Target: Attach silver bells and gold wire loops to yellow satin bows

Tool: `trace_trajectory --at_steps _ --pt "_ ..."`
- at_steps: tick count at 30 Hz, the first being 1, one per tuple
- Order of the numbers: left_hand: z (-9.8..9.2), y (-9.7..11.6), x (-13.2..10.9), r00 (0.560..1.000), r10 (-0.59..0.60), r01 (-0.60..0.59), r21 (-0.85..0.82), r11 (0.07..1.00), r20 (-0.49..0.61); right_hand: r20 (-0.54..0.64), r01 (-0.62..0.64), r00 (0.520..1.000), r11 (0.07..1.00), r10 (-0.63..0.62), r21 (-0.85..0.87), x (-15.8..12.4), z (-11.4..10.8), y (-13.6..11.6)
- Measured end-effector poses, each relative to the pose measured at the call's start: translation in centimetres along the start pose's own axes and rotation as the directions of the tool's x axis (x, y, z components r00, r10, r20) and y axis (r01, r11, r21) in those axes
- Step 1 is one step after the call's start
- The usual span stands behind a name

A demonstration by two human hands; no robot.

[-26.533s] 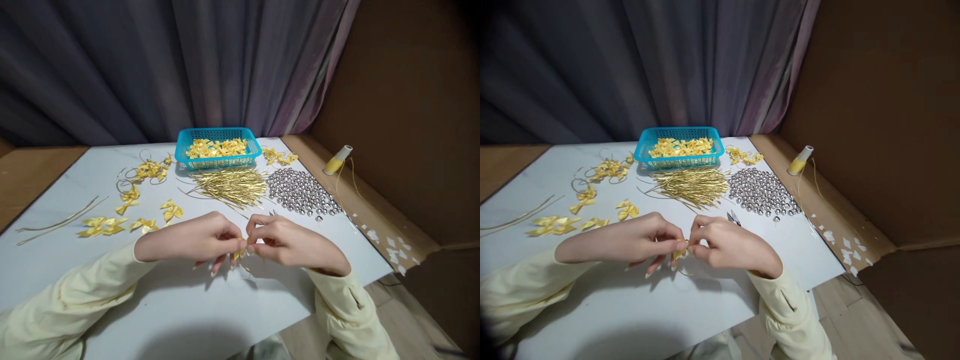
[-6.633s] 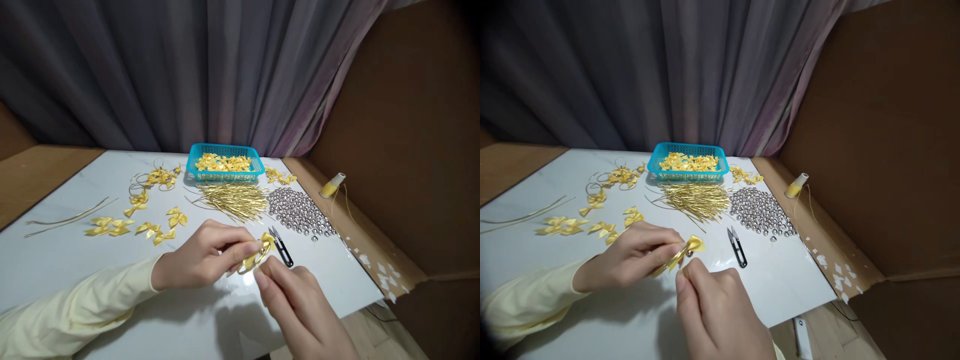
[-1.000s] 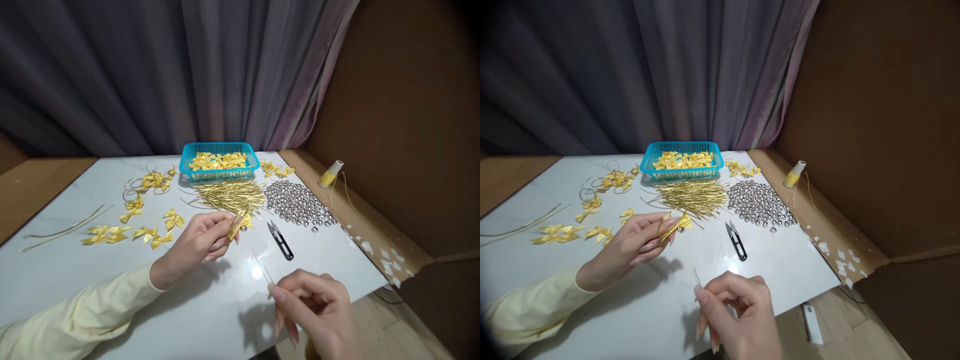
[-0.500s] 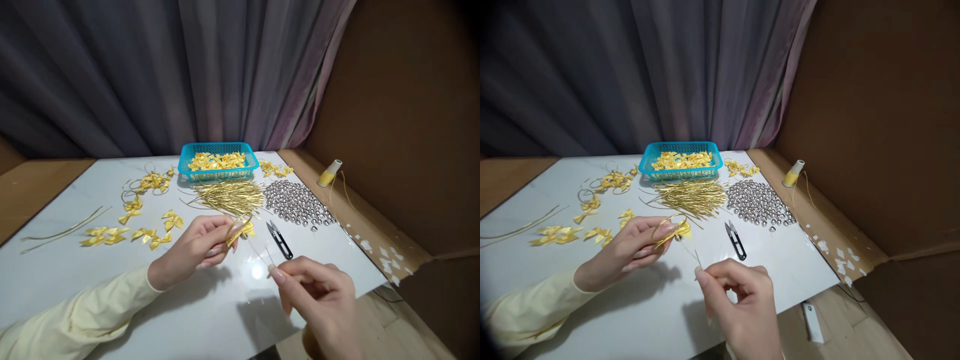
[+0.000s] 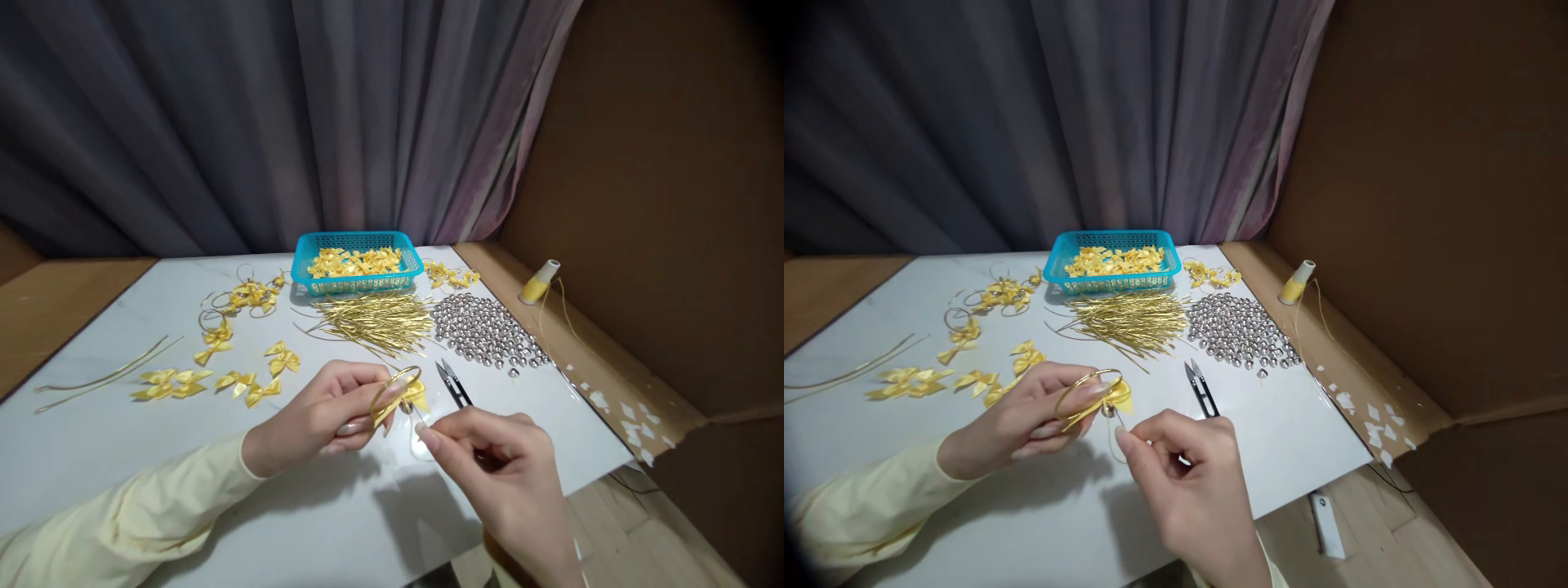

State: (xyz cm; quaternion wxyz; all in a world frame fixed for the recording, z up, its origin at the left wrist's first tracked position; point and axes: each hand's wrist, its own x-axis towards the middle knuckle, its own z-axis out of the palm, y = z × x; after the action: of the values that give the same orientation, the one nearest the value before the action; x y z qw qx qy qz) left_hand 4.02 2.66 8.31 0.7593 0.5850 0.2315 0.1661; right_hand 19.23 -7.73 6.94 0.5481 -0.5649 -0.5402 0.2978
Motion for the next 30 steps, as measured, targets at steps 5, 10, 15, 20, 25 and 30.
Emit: trace_trajectory --at_steps 5,10,15,20,25,30 --pt "-0.2 -0.2 -0.1 1.0 0.01 -0.01 0.003 1.0 0.015 0.016 0.023 1.0 0.999 -0.023 -0.026 0.1 -0.1 0.0" --pt "-0.4 -0.3 -0.1 0.999 0.013 -0.013 -0.004 1.0 0.043 0.025 0.022 0.999 0.998 -0.021 -0.059 0.0 -0.5 0.0" --pt "-0.4 -0.3 0.1 0.998 0.033 -0.032 -0.016 0.999 0.056 0.035 0.035 0.999 0.995 -0.032 -0.09 0.0 -0.8 -0.1" --pt "-0.4 -0.3 0.0 0.997 0.04 -0.04 0.0 0.999 0.068 0.063 0.058 0.997 0.994 -0.052 -0.096 0.3 -0.8 -0.2" --pt "-0.3 -0.3 0.0 0.995 0.052 -0.051 -0.009 0.999 0.084 0.092 0.08 0.993 0.991 -0.07 -0.104 0.4 -1.0 -0.1" --pt "-0.3 -0.2 0.1 0.997 0.015 -0.014 -0.012 1.0 0.079 0.128 0.104 0.988 0.988 -0.089 -0.114 0.6 -1.3 -0.1"
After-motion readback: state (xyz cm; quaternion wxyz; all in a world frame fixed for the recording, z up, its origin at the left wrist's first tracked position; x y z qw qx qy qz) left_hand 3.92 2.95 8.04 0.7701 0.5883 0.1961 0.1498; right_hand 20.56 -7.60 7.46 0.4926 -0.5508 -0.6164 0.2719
